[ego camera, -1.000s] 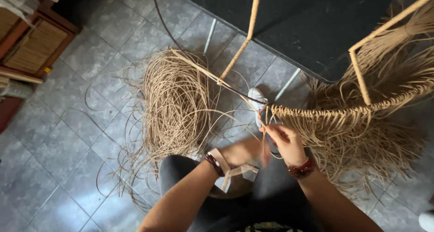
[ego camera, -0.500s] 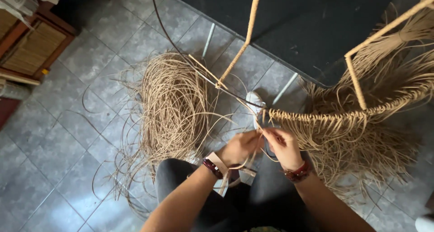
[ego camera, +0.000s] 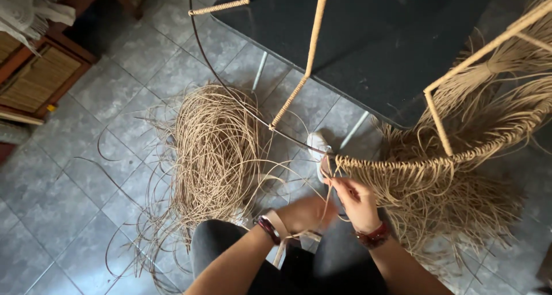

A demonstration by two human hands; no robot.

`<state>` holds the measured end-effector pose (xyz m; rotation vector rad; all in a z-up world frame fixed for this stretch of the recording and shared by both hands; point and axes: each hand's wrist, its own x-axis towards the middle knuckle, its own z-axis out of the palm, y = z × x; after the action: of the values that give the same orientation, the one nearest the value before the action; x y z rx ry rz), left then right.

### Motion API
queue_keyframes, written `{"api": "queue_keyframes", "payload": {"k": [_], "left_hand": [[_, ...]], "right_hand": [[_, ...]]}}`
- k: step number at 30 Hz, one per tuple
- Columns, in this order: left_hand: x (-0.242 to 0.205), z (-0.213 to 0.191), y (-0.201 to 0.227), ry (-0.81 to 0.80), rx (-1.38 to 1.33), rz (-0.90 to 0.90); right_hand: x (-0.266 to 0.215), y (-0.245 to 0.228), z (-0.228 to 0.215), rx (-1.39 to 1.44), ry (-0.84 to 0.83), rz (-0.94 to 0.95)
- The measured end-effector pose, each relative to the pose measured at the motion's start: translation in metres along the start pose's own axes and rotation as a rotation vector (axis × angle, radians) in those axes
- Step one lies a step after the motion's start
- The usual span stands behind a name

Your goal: Weaving dried straw strands onto a wooden frame to create a decorative item

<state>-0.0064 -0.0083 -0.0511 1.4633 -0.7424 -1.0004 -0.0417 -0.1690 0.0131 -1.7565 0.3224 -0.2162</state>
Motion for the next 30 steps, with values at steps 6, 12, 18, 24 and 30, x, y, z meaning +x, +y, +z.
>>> {"api": "queue_keyframes", "payload": {"k": [6, 12, 18, 24, 30], "left_hand": [[-0.014, -0.015, -0.063, -0.264, 0.946, 0.511], [-0.024, -0.014, -0.002, 0.438, 1.092, -0.159], [0.009, -0.008, 0.015, 0.795, 0.84, 0.431], [0.031, -0.03, 0.07, 0.961, 0.961, 0.493], [0.063, -0.052, 0.061, 0.992, 0.889, 0.298]], "right_hand": [[-0.002, 0.017, -0.002, 0.06, 0.042, -0.001], [-0.01, 0.037, -0.002, 0.099, 0.033, 0.03], [-0.012, 0.011, 0.019, 0.299, 0.07, 0.146], [-0.019, 0.008, 0.022, 0.553, -0.062, 0.089], [-0.02, 0.022, 0.017, 0.467, -0.013, 0.096]]}}
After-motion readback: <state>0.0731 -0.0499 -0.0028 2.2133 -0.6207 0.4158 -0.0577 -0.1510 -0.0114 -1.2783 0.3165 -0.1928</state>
